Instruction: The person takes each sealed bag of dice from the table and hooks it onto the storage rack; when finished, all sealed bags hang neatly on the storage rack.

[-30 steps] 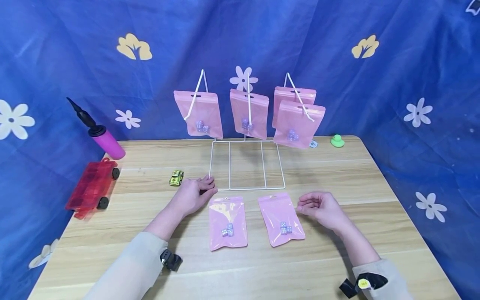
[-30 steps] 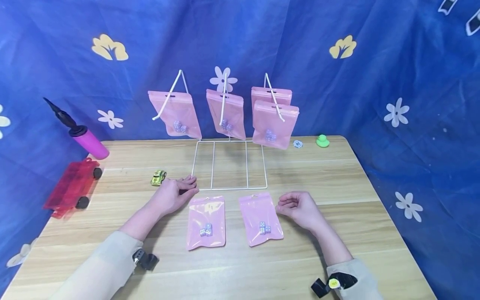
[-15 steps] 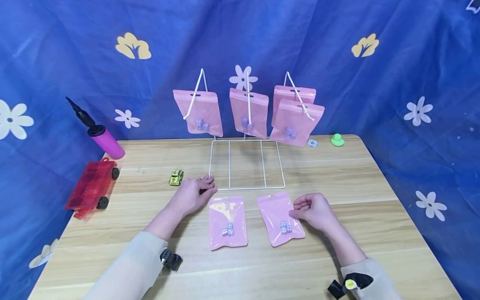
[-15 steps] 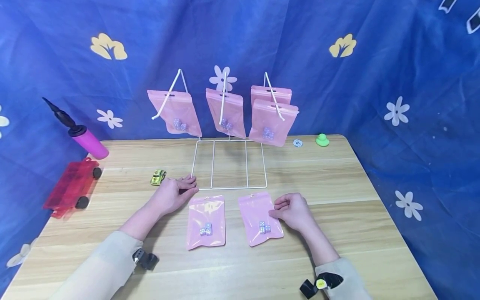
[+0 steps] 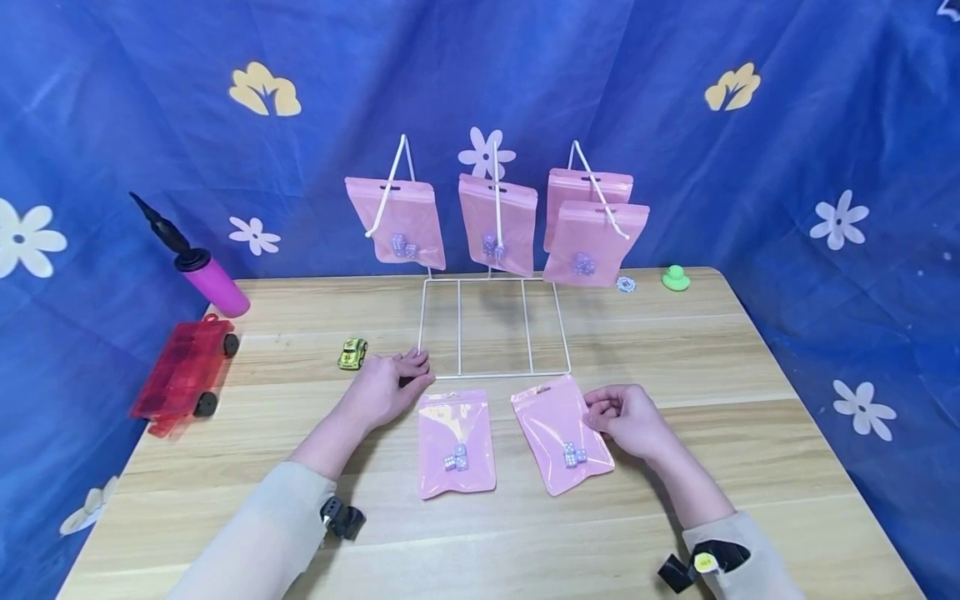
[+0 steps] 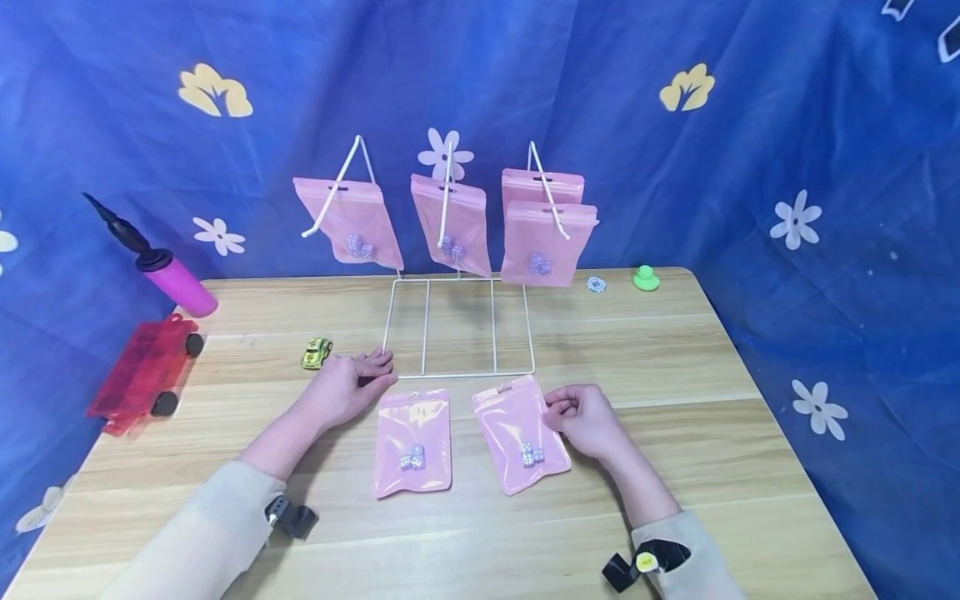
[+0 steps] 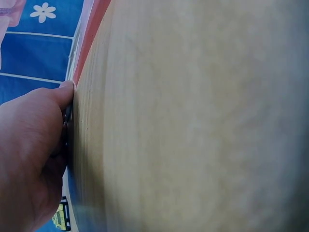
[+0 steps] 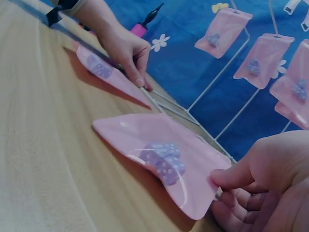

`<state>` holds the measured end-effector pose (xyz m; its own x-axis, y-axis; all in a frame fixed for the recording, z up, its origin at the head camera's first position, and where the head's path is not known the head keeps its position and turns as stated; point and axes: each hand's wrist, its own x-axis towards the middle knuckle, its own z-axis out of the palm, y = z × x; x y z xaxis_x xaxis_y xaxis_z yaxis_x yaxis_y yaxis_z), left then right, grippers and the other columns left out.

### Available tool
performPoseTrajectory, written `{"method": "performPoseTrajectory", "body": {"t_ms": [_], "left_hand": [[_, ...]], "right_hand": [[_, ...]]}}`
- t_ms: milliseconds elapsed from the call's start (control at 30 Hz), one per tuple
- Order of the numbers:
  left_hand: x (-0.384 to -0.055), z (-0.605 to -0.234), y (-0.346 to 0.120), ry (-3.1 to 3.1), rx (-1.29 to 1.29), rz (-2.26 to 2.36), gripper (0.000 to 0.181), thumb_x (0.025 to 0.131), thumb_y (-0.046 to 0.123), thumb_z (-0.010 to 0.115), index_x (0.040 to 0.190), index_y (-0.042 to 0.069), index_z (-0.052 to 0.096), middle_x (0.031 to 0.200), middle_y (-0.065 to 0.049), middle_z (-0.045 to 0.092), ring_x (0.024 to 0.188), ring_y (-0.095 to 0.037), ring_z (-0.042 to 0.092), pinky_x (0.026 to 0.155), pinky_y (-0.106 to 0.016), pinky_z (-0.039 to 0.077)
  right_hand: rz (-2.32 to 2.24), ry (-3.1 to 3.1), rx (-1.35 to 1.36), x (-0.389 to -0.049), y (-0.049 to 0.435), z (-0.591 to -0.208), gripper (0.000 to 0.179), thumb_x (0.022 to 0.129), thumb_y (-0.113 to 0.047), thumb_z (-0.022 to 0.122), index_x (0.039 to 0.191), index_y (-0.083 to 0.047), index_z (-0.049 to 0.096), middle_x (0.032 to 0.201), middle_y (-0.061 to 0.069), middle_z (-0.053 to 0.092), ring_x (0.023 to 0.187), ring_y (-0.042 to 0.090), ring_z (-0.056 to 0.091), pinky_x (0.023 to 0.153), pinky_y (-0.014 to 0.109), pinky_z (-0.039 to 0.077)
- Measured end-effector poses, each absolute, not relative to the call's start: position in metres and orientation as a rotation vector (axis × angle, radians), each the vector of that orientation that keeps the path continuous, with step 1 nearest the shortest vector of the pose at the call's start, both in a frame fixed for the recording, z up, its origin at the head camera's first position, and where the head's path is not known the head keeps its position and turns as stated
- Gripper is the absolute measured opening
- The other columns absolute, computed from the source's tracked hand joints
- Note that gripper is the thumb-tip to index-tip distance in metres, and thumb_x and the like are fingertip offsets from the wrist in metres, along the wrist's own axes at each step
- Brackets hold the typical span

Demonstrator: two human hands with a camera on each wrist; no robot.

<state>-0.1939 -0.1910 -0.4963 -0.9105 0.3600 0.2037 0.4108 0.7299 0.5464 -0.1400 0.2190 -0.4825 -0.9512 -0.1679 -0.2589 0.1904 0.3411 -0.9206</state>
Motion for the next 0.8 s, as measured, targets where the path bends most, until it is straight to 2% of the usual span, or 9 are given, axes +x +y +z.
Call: {"method": "performPoseTrajectory", "body": {"t_ms": [300,567,800], "left_hand": [[-0.193,-0.494,-0.191,-2.852,-0.627,-0.938,0.027,0.098,0.020,0.080,0.113,-0.002,0.080,0.132,-0.017,0.068,0.133,-0.034,0.060,0.119,-0.053,0.040],[-0.194,-0.495,-0.191,-2.857,-0.627,-0.934,0.027,0.098,0.020,0.079,0.113,-0.002,0.080,0.134,-0.017,0.068,0.134,-0.034,0.060,0.119,-0.051,0.040],[-0.193,-0.495,-0.191,-2.873,-0.615,-0.939,0.028,0.099,0.021,0.079,0.115,-0.002,0.079,0.136,-0.016,0.067,0.135,-0.033,0.059,0.120,-0.050,0.039]], "right_hand": [[-1.708,2.209,-0.033,-0.142,0.223,-0.476,0.017,0.092,0.008,0.071,0.108,0.015,0.070,0.088,0.013,0.073,0.079,0.019,0.070,0.070,0.029,0.064],[-1.683,2.242,-0.094,-0.144,0.228,-0.470,0.013,0.093,0.004,0.074,0.104,0.011,0.072,0.089,0.012,0.073,0.081,0.020,0.069,0.067,0.026,0.060],[-1.705,2.277,-0.164,-0.144,0.229,-0.459,0.009,0.092,0.008,0.073,0.100,0.011,0.071,0.088,0.015,0.073,0.079,0.018,0.069,0.070,0.028,0.061]]}}
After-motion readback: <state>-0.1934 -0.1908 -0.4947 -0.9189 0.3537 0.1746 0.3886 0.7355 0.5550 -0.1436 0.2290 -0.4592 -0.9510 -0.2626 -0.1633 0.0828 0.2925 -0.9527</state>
